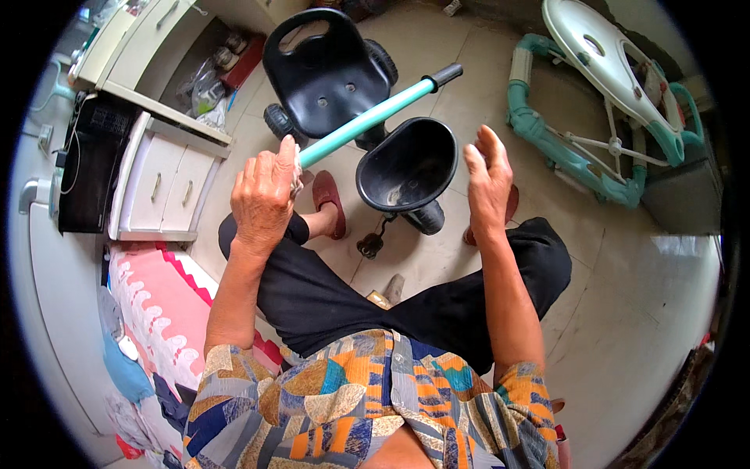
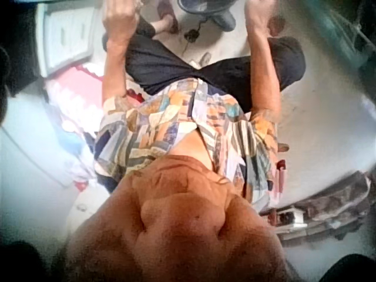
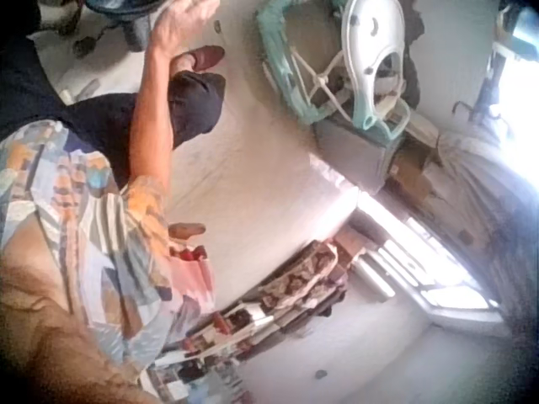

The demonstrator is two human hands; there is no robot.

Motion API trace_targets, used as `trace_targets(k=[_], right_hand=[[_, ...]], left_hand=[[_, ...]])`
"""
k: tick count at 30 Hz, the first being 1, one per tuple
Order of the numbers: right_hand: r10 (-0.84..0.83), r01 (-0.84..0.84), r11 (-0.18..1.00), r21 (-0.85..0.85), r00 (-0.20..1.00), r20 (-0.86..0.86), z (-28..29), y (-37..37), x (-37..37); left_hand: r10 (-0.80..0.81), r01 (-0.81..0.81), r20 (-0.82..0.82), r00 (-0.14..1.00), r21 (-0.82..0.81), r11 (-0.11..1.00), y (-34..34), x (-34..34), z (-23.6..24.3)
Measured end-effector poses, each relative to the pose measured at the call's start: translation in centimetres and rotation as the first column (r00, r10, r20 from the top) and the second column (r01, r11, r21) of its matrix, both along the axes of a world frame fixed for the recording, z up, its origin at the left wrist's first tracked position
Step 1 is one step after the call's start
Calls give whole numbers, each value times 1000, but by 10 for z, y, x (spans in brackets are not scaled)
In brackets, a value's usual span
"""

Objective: The person wipes the handlebars, seat, and wheels of a child's tricycle using a cloth. They rotate the tricycle to access different parts and continue wiping the frame and wheels.

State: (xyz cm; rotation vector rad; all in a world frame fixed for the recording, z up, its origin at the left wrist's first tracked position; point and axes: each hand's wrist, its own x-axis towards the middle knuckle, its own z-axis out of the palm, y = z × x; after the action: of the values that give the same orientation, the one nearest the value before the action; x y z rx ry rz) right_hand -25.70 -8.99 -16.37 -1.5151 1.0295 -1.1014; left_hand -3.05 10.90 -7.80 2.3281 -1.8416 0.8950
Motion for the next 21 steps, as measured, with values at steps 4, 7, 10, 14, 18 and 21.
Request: trace_targets(k=[4, 7, 10, 14, 18, 21], right_hand=[[-29, -141, 867, -478, 943, -331, 17, -37, 26], [-162, -234, 735, -637, 852, -499, 12, -78, 45], [-202, -381, 679, -627, 725, -659, 7, -102, 60], [-125, -501, 610, -614, 705, -698, 3, -119, 73], [-60, -525, 610, -593, 715, -696, -2, -122, 68], [-76, -508, 590, -628, 739, -669, -2, -119, 67]], left_hand=[[-22, 22, -1, 1000, -12, 1000, -6, 5, 3], [-24, 24, 6, 1000, 1, 1000, -11, 3, 4], [-19, 21, -71, 997, 27, 999, -8, 4, 4], [23, 28, -319, 948, 154, 988, 0, 16, 11], [143, 137, -669, 729, 347, 928, -7, 41, 26], [558, 229, -825, 85, 561, 795, -28, 53, 55]])
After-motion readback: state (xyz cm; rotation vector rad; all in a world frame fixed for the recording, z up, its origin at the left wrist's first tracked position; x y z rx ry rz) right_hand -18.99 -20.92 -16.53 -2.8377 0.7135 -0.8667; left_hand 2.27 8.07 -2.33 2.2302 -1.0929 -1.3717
